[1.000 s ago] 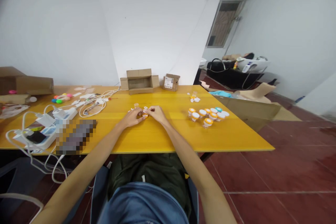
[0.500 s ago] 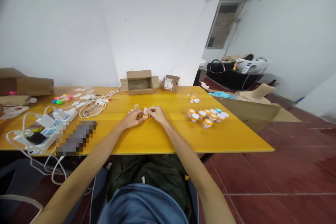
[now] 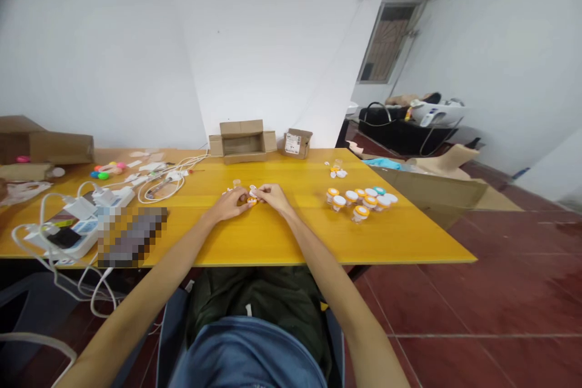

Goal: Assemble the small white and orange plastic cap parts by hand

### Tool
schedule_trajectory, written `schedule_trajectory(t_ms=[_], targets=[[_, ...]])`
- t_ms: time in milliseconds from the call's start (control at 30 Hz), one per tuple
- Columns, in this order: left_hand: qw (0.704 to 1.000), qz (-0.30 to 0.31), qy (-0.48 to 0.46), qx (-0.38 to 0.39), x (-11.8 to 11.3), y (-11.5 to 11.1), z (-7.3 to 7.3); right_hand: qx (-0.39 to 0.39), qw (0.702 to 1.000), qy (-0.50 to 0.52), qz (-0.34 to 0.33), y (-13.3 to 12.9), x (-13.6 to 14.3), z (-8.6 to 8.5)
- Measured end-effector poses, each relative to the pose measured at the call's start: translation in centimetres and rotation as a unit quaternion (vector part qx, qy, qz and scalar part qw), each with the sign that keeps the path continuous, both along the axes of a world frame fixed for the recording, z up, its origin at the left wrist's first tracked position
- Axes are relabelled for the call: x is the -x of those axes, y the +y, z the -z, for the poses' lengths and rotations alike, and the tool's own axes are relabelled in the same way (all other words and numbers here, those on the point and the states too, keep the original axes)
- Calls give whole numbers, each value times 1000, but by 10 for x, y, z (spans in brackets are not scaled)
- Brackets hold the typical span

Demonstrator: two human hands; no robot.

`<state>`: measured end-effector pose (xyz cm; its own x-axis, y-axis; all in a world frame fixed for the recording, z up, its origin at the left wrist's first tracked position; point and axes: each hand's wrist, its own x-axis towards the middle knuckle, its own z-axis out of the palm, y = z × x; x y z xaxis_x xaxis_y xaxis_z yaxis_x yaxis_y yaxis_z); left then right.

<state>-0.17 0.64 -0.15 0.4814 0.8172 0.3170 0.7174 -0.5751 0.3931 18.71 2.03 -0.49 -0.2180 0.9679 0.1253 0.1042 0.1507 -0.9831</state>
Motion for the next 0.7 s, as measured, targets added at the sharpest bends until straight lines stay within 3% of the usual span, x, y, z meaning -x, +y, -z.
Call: schedule_trajectory(t_ms=[700], targets=[[1000, -2, -8, 8, -1, 1, 0, -10, 1000, -2, -20, 7, -4, 7]])
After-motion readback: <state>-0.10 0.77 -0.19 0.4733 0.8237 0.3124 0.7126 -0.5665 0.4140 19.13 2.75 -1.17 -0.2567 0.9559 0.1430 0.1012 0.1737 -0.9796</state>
